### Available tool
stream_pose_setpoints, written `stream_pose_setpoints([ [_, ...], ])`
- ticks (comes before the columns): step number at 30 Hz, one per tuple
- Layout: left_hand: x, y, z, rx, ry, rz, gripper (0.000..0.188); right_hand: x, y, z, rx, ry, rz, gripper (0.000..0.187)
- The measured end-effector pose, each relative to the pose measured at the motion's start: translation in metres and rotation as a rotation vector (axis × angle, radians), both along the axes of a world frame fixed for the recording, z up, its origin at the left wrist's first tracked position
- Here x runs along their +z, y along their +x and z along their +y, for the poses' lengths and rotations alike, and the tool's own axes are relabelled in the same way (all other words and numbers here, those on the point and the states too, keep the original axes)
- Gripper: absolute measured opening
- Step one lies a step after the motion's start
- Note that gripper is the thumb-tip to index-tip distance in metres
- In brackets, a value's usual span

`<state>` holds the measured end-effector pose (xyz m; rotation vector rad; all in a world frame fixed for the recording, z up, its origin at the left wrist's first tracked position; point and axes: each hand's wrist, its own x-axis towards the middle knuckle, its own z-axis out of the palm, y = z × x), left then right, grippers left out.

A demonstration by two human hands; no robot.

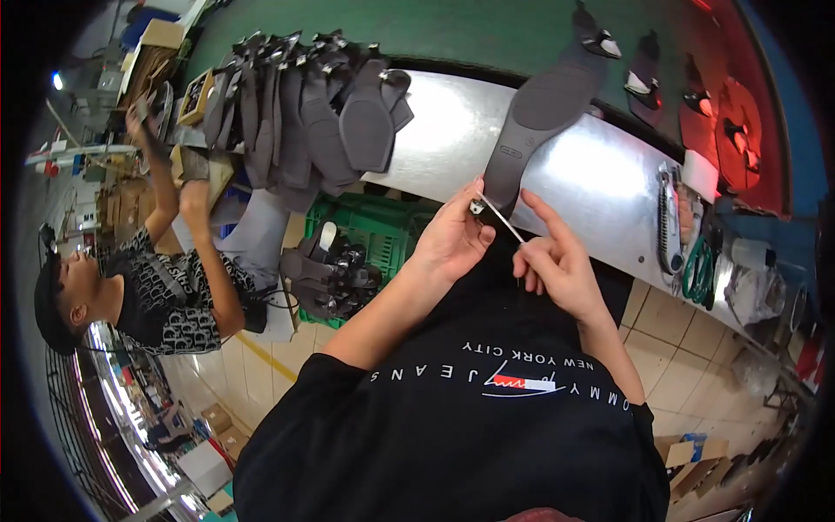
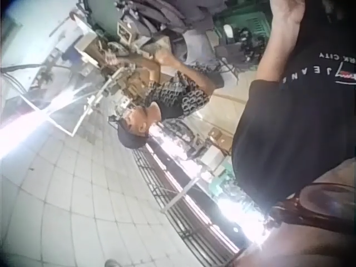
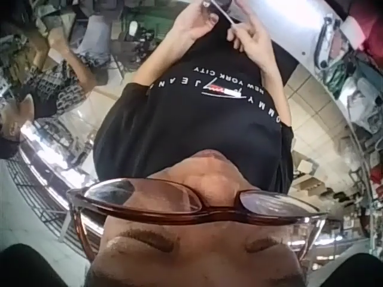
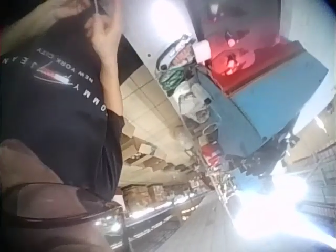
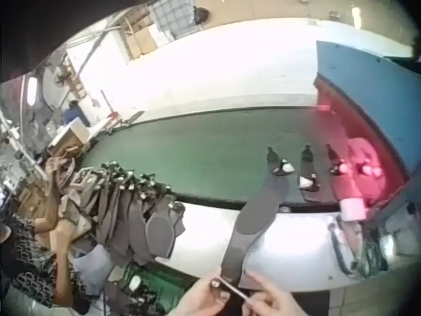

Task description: Manually assembling shoe components by attaching small parts to the heel area of shoe soles.

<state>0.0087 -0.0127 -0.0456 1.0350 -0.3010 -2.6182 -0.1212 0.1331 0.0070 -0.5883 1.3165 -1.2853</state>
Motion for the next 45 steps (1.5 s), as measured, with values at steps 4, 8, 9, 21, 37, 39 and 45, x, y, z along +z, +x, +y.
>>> stream_pose_setpoints([
  [4,0.003,-0.021,0.008,-0.069,0.050,-0.006,0.021,-0.027,-0.001,0.011,-0.110,-0.057,0.096,0.055],
  [8,0.012,-0.011,0.004,-0.161,0.163,0.051,0.028,-0.022,0.003,0.010,-0.192,-0.228,0.379,0.042],
  [9,0.017,-0.011,0.008,-0.157,0.088,0.034,0.031,-0.027,0.005,0.011,-0.200,-0.257,0.477,0.042],
  [21,0.029,-0.045,0.017,-0.159,-0.054,0.012,0.025,-0.030,0.011,0.017,-0.277,-0.225,0.687,0.046],
  [37,0.054,-0.070,0.031,0.156,-1.165,-0.399,0.071,-0.006,0.011,0.021,-0.196,-0.175,-0.436,0.059],
  [39,0.046,-0.067,0.027,0.172,-1.048,-0.326,0.070,-0.007,0.010,0.021,-0.224,-0.185,-0.453,0.053],
  [45,0.044,-0.066,0.021,0.218,-1.067,-0.249,0.067,-0.013,-0.006,0.022,-0.299,-0.334,-0.811,0.031],
])
